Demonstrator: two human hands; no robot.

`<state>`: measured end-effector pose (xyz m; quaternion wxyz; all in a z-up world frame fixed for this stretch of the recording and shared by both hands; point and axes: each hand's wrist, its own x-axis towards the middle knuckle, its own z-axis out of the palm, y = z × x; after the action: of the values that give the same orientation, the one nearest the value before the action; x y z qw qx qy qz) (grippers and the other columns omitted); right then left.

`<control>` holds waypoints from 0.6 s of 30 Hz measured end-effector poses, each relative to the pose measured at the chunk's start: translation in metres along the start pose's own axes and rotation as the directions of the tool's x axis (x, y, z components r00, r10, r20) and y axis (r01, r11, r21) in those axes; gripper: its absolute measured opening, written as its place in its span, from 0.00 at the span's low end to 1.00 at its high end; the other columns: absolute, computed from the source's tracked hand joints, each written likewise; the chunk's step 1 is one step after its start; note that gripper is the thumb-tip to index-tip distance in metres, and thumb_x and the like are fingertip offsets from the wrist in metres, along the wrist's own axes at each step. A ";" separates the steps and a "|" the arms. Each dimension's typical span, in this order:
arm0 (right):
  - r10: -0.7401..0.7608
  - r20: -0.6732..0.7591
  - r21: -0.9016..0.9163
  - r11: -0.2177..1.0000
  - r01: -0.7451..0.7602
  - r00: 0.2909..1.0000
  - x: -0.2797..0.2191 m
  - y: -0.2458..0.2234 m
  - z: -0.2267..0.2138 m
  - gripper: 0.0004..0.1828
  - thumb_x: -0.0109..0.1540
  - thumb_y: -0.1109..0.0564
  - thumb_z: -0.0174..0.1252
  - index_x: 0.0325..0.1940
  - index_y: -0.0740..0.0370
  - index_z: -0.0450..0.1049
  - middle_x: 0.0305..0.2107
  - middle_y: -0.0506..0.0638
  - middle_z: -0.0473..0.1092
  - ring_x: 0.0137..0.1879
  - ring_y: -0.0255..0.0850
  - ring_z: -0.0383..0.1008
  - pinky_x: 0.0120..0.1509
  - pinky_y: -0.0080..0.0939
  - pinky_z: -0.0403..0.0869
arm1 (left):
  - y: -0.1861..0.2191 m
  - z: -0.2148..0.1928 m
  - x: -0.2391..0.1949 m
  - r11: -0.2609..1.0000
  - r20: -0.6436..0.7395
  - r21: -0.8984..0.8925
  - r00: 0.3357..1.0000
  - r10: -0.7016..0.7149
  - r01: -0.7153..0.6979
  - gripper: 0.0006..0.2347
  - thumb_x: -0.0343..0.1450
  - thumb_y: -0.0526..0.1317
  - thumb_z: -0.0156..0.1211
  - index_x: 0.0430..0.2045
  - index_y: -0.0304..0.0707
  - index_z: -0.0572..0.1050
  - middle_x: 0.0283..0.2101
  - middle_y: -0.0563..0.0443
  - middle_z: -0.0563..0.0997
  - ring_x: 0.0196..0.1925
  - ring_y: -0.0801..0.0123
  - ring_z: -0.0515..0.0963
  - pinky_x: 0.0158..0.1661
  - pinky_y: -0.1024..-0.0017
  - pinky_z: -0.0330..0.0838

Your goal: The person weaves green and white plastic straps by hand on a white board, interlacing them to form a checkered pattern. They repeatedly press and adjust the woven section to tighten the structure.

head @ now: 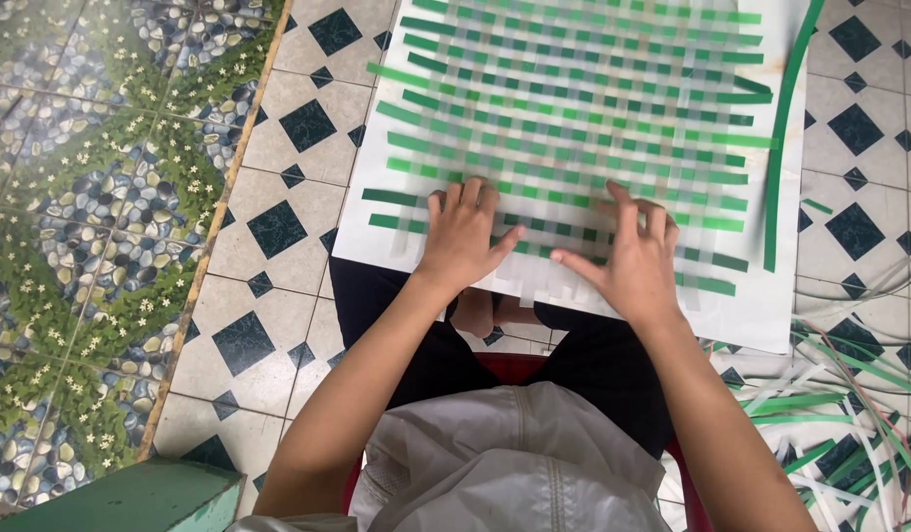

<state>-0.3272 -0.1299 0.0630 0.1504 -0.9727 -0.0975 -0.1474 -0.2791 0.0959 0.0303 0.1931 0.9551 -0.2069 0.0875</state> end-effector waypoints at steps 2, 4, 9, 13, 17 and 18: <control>0.025 0.003 0.048 0.999 -0.025 1.000 0.005 0.006 0.010 0.51 0.55 0.31 0.62 0.71 0.59 0.51 0.52 0.51 0.72 0.60 0.50 0.58 0.64 0.67 0.58 | 0.002 0.006 0.005 1.000 -0.093 0.026 0.996 0.018 -0.016 0.24 0.68 0.58 0.55 0.43 0.33 0.72 0.50 0.40 0.68 0.50 0.52 0.66 0.48 0.54 0.56; 0.052 0.013 0.093 0.994 -0.053 0.999 0.006 0.012 0.023 0.50 0.58 0.32 0.60 0.72 0.59 0.48 0.55 0.53 0.69 0.62 0.52 0.57 0.63 0.68 0.58 | 0.004 0.011 0.010 0.998 -0.180 0.048 0.983 0.037 -0.029 0.26 0.69 0.59 0.53 0.45 0.33 0.72 0.54 0.39 0.66 0.54 0.50 0.64 0.50 0.53 0.55; -0.093 -0.066 0.015 0.995 0.094 0.993 0.000 0.015 0.039 0.47 0.60 0.36 0.60 0.71 0.63 0.49 0.59 0.52 0.67 0.63 0.49 0.55 0.63 0.58 0.56 | 0.003 0.022 0.005 0.998 -0.280 0.042 0.958 0.063 -0.054 0.26 0.68 0.60 0.55 0.51 0.39 0.73 0.61 0.38 0.63 0.62 0.47 0.61 0.54 0.47 0.52; -0.138 -0.062 -0.004 0.990 0.138 0.989 0.001 0.015 0.042 0.44 0.62 0.36 0.58 0.72 0.61 0.49 0.58 0.48 0.68 0.64 0.45 0.54 0.64 0.55 0.54 | 0.003 0.025 0.006 0.997 -0.304 0.028 0.950 0.074 -0.069 0.25 0.68 0.61 0.56 0.50 0.41 0.75 0.61 0.40 0.63 0.62 0.49 0.61 0.55 0.48 0.51; -0.154 -0.079 -0.011 0.988 0.154 0.985 0.002 0.019 0.045 0.42 0.61 0.36 0.59 0.69 0.60 0.53 0.56 0.47 0.69 0.60 0.43 0.57 0.62 0.51 0.53 | 0.002 0.031 0.009 0.995 -0.388 0.077 0.917 0.092 -0.067 0.26 0.65 0.62 0.58 0.45 0.40 0.76 0.59 0.40 0.65 0.60 0.50 0.64 0.54 0.47 0.52; -0.147 -0.067 -0.004 0.989 0.147 0.987 -0.001 0.019 0.045 0.41 0.61 0.36 0.59 0.68 0.60 0.53 0.56 0.47 0.69 0.59 0.42 0.57 0.60 0.49 0.52 | 0.001 0.034 0.006 0.994 -0.407 0.091 0.909 0.095 -0.064 0.27 0.64 0.63 0.59 0.42 0.37 0.76 0.57 0.40 0.67 0.59 0.50 0.65 0.54 0.48 0.53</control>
<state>-0.3122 -0.1330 0.0162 0.1428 -0.9573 -0.1637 -0.1908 -0.2709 0.0787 0.0017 0.1923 0.9129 -0.1969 0.3016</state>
